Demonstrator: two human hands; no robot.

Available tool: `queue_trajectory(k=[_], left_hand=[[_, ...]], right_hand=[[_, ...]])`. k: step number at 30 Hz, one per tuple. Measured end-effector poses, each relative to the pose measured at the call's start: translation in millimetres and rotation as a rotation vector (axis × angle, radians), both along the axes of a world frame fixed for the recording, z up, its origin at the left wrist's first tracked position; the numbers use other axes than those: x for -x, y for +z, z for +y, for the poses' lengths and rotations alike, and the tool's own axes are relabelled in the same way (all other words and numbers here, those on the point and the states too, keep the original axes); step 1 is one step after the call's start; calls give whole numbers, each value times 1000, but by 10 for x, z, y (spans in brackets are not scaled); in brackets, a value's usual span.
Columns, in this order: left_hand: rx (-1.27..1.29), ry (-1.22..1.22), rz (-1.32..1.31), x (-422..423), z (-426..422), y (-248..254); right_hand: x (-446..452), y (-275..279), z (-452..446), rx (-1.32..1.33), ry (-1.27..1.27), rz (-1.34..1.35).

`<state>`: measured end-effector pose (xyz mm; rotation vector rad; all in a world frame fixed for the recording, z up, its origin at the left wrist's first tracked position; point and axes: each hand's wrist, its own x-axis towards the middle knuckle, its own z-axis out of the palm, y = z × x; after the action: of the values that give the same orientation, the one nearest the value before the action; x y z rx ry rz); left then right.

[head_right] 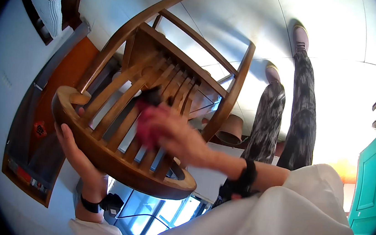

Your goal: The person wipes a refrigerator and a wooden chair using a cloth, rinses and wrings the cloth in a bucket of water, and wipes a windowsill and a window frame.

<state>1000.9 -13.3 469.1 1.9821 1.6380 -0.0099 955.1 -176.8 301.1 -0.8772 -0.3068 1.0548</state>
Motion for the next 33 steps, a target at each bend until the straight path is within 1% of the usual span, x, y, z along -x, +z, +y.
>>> queue_trajectory(k=[1,2,3,5,7,9,10,11,12,13,14,15,16,17,19,20,21,23,24,26,27,28,29,30,31,32,33], left_hand=[[3,-7,-2,18,-1,11],[-3,-52,4,29,3,13],[-7,-96,13,27,9,9],[-9,-84,41,-24,-10,0],[-23,-136,101,-16,-17,12],[-12,-183,146,-23,-15,7],[-53,-183,226,-12,-3,13],[-36,-143,198,19,14,35],[-20,-103,169,51,30,59],[-5,-62,139,72,42,76],[35,25,57,62,27,61],[75,112,-18,67,13,68],[85,50,-14,93,56,101],[90,57,-9,99,44,116],[2,31,51,20,-6,60],[-27,26,72,7,-16,46],[-59,-64,223,37,-2,48],[-87,-157,374,25,-10,51],[-97,-161,369,-3,-31,34],[-128,-166,358,38,20,41],[-109,-177,264,192,98,134],[-102,-179,216,198,103,136],[-94,-182,168,206,109,137],[-96,-187,163,221,112,136],[-103,-189,179,236,115,136],[-114,-192,205,253,115,118],[-119,-186,232,263,111,98]], right_hand=[[-96,187,30,-140,24,-7],[-187,364,73,-187,-1,-112],[-184,313,233,-181,-8,-111],[-162,6,661,-211,-170,-122],[-256,-437,1023,-74,7,-66],[-100,-964,1267,12,107,58],[63,-1303,1355,75,132,8],[246,-1536,1400,136,164,-38],[395,-1616,1382,143,176,-30],[490,-1679,1329,172,118,-78],[585,-1739,1233,201,67,-128],[639,-1715,1070,206,87,-120],[675,-1638,857,269,169,-74],[694,-1573,636,331,248,-34],[817,-1457,157,416,402,17],[789,-1412,-88,436,548,90],[770,-1348,-327,454,696,170],[1144,-1342,-682,262,577,-311],[1022,-1368,-628,255,570,-324],[545,-1348,-457,532,420,268],[254,-1440,-221,684,265,641],[-61,-1604,32,741,199,515],[-131,-1930,263,692,144,353],[-448,-2063,527,616,123,379],[-524,-2375,816,619,101,171],[-685,-2546,1087,600,-6,-60],[-820,-2778,1361,613,107,-92]])
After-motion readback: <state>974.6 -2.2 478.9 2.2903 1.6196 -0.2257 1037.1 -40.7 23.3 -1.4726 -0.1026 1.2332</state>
